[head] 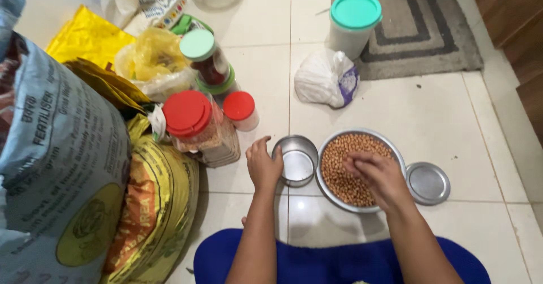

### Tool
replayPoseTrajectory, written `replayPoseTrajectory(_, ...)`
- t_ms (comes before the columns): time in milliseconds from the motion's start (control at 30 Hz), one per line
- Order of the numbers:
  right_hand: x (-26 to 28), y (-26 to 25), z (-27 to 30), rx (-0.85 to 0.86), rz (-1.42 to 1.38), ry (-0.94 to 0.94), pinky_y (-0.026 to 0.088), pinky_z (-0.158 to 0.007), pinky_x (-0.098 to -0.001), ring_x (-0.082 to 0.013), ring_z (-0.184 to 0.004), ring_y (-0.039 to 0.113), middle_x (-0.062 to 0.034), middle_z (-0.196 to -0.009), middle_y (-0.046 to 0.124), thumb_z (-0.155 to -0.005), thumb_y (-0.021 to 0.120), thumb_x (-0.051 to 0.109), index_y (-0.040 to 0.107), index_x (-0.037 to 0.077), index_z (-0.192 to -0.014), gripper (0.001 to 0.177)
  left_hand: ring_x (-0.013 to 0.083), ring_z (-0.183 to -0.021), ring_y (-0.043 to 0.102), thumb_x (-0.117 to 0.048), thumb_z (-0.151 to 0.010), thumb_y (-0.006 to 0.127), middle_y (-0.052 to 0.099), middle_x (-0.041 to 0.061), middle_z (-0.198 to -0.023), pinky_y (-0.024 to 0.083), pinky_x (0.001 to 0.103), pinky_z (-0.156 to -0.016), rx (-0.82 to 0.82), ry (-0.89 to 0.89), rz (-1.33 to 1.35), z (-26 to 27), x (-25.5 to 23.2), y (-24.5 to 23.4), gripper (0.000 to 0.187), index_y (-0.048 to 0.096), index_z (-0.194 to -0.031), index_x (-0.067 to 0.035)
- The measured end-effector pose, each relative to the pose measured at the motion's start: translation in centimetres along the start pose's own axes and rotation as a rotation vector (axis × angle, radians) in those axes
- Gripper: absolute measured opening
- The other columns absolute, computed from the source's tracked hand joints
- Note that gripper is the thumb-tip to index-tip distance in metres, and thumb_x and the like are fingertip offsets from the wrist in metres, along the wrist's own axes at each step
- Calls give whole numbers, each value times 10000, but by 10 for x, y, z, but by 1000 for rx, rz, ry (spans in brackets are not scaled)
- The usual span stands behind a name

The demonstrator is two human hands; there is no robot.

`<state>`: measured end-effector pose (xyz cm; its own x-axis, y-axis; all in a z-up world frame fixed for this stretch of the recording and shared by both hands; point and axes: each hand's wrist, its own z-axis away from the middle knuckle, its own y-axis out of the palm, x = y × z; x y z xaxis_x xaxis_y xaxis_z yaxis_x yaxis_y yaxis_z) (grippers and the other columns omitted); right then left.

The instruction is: The person sits on the floor and transfers white grains from a yellow plastic bag into a small clear container, then closes it with a red lid. Next, the person scoops brown beans from a metal bowl into a metal canister using their hand.

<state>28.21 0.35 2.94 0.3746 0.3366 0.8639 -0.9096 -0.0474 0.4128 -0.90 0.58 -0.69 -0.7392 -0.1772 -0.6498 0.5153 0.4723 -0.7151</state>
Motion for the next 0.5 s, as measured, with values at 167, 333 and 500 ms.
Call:
replayPoseTrajectory(167,72,27,137,238,404,-369,596,-809,-397,-271,-832,687,-199,-924,724,-1042,603,38,716,-64,-951,177,355,-1218,543,-259,-842,747,663,108,-1241,454,444,-1026,-7,-20,0,-1,6,7,418,665,-1220,-100)
replayPoseTrajectory(333,56,36,95,-3,409,-734,592,-887,-353,-257,-944,724,-186,-1029,730,-1024,603,70,708,-53,-1121,189,340,-1213,558,-304,-855,732,658,84,-1256,499,451,-972,87,-62,-17,3,10,8,448,655,-1262,-134)
replayPoseTrajectory(500,-20,-15,-1,-335,1281,-427,466,-1020,-470,-359,-1156,628,-162,-1234,691,-868,708,201,739,52,-1179,346,327,-1151,623,-341,-882,706,641,76,-1281,534,454,-922,241,-139,-71,4,7,8,440,661,-1296,-198)
